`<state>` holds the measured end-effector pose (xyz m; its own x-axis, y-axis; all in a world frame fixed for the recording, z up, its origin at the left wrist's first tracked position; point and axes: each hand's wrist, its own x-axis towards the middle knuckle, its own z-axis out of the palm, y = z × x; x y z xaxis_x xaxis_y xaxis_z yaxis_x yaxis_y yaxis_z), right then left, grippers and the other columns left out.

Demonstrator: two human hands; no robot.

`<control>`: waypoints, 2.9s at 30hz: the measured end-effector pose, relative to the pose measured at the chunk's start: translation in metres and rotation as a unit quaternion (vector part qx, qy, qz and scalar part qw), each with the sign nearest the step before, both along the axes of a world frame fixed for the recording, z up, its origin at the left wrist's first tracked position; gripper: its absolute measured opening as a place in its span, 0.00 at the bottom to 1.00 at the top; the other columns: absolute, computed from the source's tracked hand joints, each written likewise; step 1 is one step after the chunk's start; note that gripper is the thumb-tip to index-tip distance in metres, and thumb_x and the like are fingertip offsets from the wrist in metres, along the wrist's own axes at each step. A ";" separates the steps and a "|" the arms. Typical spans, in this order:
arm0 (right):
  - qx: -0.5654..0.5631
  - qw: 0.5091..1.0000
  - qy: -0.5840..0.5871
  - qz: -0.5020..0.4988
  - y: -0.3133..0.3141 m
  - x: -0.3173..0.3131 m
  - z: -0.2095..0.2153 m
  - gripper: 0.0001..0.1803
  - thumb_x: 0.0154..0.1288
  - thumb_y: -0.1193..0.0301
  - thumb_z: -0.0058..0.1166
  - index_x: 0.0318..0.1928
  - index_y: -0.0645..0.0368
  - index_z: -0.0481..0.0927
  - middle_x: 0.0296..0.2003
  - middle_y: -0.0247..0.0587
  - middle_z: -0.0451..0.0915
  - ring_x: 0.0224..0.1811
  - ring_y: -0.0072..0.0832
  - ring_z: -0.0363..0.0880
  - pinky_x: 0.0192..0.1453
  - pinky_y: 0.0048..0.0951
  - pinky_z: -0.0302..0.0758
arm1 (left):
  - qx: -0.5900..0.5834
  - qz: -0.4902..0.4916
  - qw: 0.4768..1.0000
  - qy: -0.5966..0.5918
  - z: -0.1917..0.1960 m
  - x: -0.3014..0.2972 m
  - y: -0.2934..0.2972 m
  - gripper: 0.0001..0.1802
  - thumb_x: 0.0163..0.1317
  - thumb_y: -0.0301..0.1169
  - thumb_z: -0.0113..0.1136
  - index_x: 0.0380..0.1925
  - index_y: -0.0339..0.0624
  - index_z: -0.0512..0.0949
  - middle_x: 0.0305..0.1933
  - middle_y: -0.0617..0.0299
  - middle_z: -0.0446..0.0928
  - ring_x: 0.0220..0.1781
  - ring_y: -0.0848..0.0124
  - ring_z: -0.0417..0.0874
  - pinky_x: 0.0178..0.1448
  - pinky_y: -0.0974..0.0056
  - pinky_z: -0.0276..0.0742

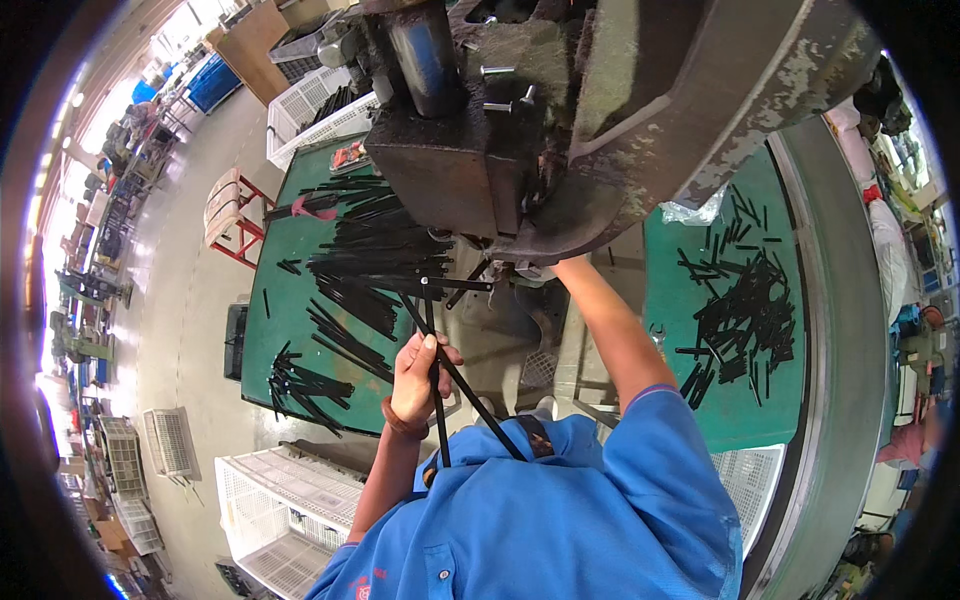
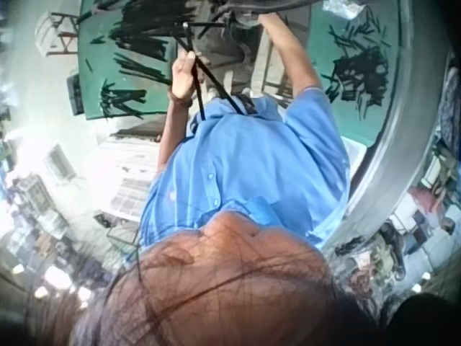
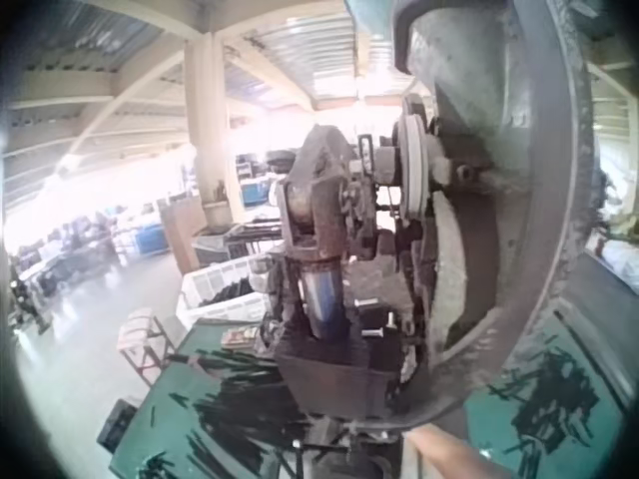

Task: The person repeatedly picks up black metal rods from a green table, inserts them into a press machine, and removes the assembled pieces. The person places the finished assemblies into a white plastic basket. The process is repeated continuously throughout the clip.

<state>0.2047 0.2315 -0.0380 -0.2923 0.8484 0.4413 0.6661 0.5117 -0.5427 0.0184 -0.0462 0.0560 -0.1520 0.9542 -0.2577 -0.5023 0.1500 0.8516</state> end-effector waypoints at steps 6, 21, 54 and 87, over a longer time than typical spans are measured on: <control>-0.188 0.924 0.316 0.108 -0.018 0.010 0.008 0.08 0.54 0.71 0.59 0.35 0.60 0.79 0.29 0.40 0.81 0.30 0.32 0.80 0.31 0.29 0.73 | 0.023 -0.045 0.999 -0.007 0.001 0.005 0.012 0.12 0.70 0.36 0.42 0.39 0.39 0.71 0.29 0.54 0.78 0.13 0.77 0.70 0.16 0.74 0.65; -0.458 0.781 0.417 0.084 -0.115 -0.045 0.076 0.14 0.59 0.60 0.59 0.24 0.55 0.76 0.19 0.27 0.74 0.20 0.16 0.70 0.26 0.19 0.66 | 0.014 -0.117 0.991 -0.070 -0.018 -0.002 0.008 0.11 0.71 0.34 0.40 0.40 0.38 0.68 0.29 0.53 0.78 0.11 0.77 0.69 0.15 0.75 0.65; -0.475 0.784 0.399 -0.012 -0.293 -0.003 0.051 0.13 0.71 0.65 0.41 0.34 0.60 0.73 0.16 0.30 0.70 0.12 0.15 0.64 0.15 0.20 0.61 | -0.031 -0.259 0.965 -0.002 -0.041 0.028 0.070 0.13 0.69 0.37 0.43 0.39 0.37 0.67 0.30 0.50 0.79 0.13 0.74 0.71 0.14 0.71 0.66; -0.537 0.788 0.229 0.195 -0.268 -0.063 0.010 0.13 0.70 0.65 0.42 0.40 0.62 0.74 0.21 0.40 0.77 0.21 0.27 0.77 0.26 0.28 0.73 | -0.034 0.017 0.996 0.084 -0.074 -0.029 0.025 0.07 0.64 0.33 0.52 0.31 0.42 0.72 0.26 0.67 0.75 0.25 0.81 0.71 0.26 0.73 0.67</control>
<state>0.1414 -0.0368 -0.0277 -0.6420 0.6893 -0.3355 0.1807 -0.2893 -0.9400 -0.0107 -0.0215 -0.0179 -0.2307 0.9287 -0.2902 -0.3590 0.1960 0.9125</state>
